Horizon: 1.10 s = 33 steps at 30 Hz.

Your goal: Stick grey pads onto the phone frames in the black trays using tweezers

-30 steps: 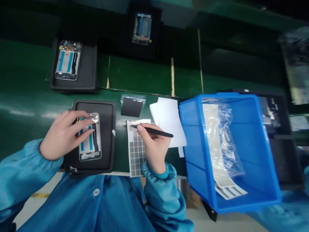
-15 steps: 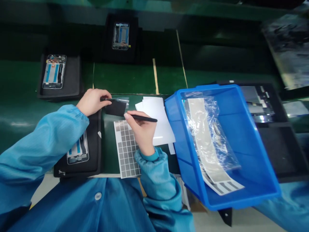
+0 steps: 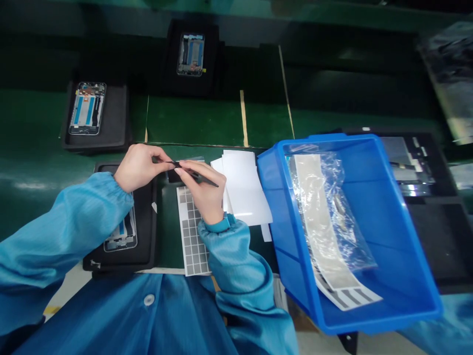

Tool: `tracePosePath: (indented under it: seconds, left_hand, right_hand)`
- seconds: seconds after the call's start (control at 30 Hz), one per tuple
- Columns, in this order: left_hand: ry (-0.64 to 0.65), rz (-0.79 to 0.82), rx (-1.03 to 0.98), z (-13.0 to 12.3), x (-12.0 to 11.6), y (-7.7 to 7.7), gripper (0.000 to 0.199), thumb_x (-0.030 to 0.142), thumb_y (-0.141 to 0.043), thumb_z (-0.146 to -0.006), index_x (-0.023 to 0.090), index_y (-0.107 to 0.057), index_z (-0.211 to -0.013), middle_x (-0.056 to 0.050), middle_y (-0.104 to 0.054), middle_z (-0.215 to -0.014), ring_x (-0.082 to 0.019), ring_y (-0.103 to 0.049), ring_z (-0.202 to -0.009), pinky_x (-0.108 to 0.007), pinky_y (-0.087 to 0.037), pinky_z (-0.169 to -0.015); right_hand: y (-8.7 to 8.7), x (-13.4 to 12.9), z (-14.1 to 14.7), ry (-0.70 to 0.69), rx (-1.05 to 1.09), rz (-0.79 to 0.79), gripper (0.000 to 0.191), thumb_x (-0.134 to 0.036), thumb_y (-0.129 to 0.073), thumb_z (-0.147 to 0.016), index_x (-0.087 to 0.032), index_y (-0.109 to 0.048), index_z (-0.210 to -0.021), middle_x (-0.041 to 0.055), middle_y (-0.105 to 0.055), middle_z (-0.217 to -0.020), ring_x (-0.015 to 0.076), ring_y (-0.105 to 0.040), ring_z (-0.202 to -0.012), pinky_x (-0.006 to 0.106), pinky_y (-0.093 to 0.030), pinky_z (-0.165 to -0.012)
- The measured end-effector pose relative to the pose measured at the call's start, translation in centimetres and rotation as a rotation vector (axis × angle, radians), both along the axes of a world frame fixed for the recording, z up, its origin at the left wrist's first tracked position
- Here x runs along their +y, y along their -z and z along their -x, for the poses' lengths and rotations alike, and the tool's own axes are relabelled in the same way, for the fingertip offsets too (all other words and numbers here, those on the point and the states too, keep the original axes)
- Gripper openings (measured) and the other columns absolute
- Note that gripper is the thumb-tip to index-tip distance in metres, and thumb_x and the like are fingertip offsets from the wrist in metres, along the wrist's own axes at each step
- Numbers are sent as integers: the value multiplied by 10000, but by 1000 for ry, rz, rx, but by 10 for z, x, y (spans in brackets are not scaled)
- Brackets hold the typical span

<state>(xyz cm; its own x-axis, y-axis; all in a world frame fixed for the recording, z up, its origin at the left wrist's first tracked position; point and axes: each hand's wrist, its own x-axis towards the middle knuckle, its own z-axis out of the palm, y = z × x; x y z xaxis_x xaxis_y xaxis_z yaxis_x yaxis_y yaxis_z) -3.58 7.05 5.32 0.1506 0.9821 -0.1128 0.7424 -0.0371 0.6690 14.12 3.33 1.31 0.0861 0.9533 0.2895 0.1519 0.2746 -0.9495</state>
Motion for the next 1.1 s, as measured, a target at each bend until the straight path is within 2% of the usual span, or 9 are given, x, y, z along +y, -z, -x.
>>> tracePosePath:
  seconds: [0.27, 0.4, 0.5, 0.57, 0.67, 0.8, 0.87, 0.97, 1.1]
  left_hand:
    - [-8, 7, -16, 3, -2, 2, 87, 303, -772, -787, 216, -781, -780, 11, -742, -729, -162, -674, -721, -277, -460, -683]
    - [29, -17, 36, 2, 0, 7, 89, 284, -742, -826, 201, -768, -803, -7, -750, -782, -184, -679, -772, -310, -482, -748]
    - [81, -91, 145, 7, 0, 10, 119, 255, -730, -842, 183, -758, -933, -49, -759, -965, -239, -667, -940, -376, -487, -873]
    - [98, -190, 217, 19, -5, 5, 298, 248, -740, -833, 169, -715, -1119, -87, -715, -1162, -283, -619, -1090, -421, -471, -950]
    - [68, -309, 284, 54, -25, -11, 391, 243, -679, -877, 170, -640, -1260, -105, -647, -1286, -300, -573, -1170, -440, -463, -980]
    - [-2, -308, 313, 108, -71, -21, 206, 239, -557, -945, 200, -695, -1093, -68, -705, -1115, -263, -624, -1038, -414, -501, -904]
    - [-22, -311, 301, 124, -96, -15, 186, 250, -546, -957, 202, -702, -1047, -61, -719, -1053, -248, -639, -989, -404, -513, -881]
    - [-43, -357, 284, 133, -127, 4, 174, 237, -569, -950, 202, -694, -1065, -71, -718, -1068, -246, -640, -1018, -406, -514, -903]
    - [-69, -386, 249, 130, -146, 23, 236, 202, -599, -923, 197, -662, -1150, -108, -688, -1183, -275, -604, -1160, -434, -497, -983]
  right_hand:
    - [-1, 0, 4, 29, -7, 41, 91, -263, -817, -789, -265, -794, -877, 8, -806, -926, 209, -760, -870, 396, -634, -848]
    - [-4, 1, 8, 82, 27, 84, 83, -279, -815, -783, -252, -786, -856, 13, -805, -896, 213, -765, -857, 393, -641, -831]
    - [-7, -1, 13, 100, 92, 120, 103, -287, -827, -767, -244, -779, -847, 12, -802, -867, 197, -761, -782, 368, -646, -762]
    - [-11, -6, 21, 81, 125, 179, 130, -309, -837, -759, -241, -776, -852, 9, -795, -828, 177, -744, -693, 339, -640, -683]
    - [-17, -17, 40, -1, 113, 317, 159, -341, -840, -754, -226, -774, -842, 5, -773, -748, 156, -707, -597, 302, -611, -589]
    - [-23, -31, 75, -208, 25, 491, 173, -345, -833, -753, -190, -778, -808, 19, -753, -684, 150, -677, -565, 269, -564, -539]
    - [-22, -35, 91, -268, -8, 527, 175, -347, -821, -761, -182, -779, -804, 31, -764, -707, 156, -684, -582, 268, -564, -547]
    - [-18, -37, 107, -271, -36, 545, 169, -350, -810, -768, -188, -777, -802, 34, -781, -745, 172, -713, -618, 273, -583, -563]
    - [-16, -37, 117, -267, -69, 540, 137, -332, -810, -774, -200, -777, -789, 30, -789, -755, 183, -731, -638, 279, -604, -572]
